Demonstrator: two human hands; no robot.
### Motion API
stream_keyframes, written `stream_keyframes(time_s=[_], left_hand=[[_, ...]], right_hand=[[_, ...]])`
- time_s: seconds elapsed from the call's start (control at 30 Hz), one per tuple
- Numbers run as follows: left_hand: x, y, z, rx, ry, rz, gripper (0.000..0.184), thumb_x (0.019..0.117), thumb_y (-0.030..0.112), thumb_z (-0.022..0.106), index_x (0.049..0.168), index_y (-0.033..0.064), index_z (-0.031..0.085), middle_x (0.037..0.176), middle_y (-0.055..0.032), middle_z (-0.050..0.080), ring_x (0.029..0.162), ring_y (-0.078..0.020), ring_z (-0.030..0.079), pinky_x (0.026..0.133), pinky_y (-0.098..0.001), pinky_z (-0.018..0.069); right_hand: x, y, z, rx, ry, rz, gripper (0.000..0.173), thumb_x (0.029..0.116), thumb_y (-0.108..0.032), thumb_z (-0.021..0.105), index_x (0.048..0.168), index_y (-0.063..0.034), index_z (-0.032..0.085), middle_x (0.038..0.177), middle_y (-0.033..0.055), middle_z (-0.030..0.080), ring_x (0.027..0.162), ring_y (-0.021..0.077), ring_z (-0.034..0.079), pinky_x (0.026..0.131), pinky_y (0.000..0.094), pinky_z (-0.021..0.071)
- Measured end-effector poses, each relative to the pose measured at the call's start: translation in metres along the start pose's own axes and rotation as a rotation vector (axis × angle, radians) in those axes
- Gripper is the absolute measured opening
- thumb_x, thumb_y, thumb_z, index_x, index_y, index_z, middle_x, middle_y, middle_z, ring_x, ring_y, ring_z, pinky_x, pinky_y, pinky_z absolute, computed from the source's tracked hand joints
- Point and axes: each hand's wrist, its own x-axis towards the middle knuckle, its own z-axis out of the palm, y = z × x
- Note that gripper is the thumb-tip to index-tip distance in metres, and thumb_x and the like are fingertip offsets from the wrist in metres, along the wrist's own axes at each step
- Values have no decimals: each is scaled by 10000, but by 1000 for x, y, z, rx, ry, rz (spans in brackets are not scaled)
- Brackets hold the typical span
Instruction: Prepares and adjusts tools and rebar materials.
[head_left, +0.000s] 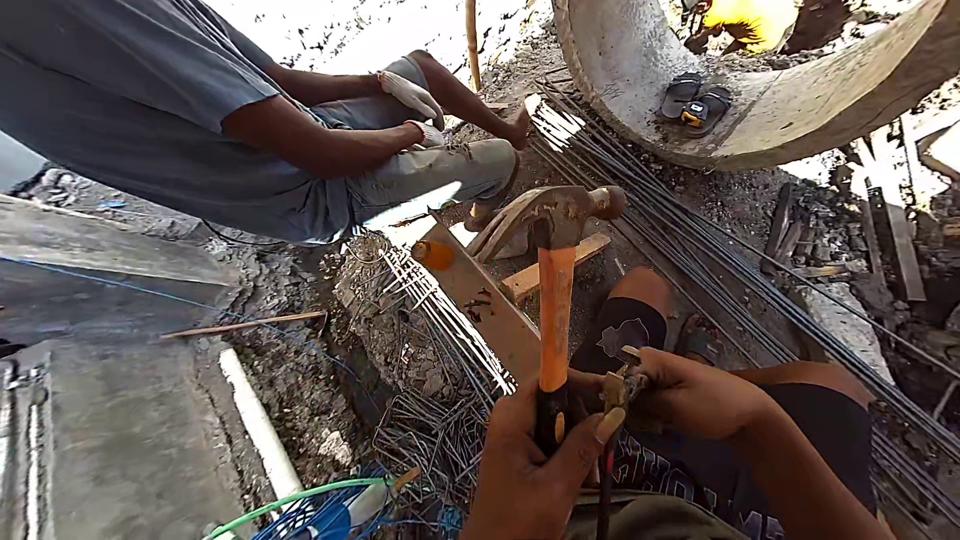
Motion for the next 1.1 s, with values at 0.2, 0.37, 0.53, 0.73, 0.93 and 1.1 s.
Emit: stream_keyframes(time_s=[0.2,0.37,0.53,0.73,0.93,1.1], left_hand=[[4,-12,0,-77,-40,8,400,927,224,750,1257,57,598,700,129,540,508,82,469,429,-99,423],[9,-19,9,85,150,66,187,916,30,687,1093,29,628,690,109,587,530,58,526,463,-113,457],[17,-21,15,78,317,98,157,883,-36,645,1008,56,618,637,118,562,482,54,501,430,-122,443],[30,-34,24,96,454,124,171,870,-36,630,1022,13,568,619,95,542,466,30,506,430,-151,465],[30,-37,-14,264,341,22,161,978,94,583,1104,-3,557,659,37,576,477,-40,545,431,-210,490],[10,-47,-67,441,414,-118,293,1049,216,507,1218,-23,530,658,30,540,492,-50,534,480,-225,496]], right_hand=[[5,22,0,219,-105,-33,218,1016,-64,474,921,-173,637,731,-175,549,623,-124,442,557,79,351],[18,27,7,277,2,13,167,1065,-160,496,946,-220,597,720,-170,515,600,-94,426,525,101,332],[10,27,41,-162,510,-132,648,992,-403,657,1460,-25,414,1305,33,623,1173,61,605,1016,265,517],[3,23,68,-306,519,-93,861,852,-618,727,1309,78,509,1547,229,403,1442,152,405,1178,311,372],[28,27,36,-118,149,102,724,899,-27,573,1566,20,295,1552,120,411,1208,56,606,947,258,568],[86,45,-25,-411,-109,219,466,892,66,466,1353,63,531,1411,161,562,1122,160,629,885,319,546]])
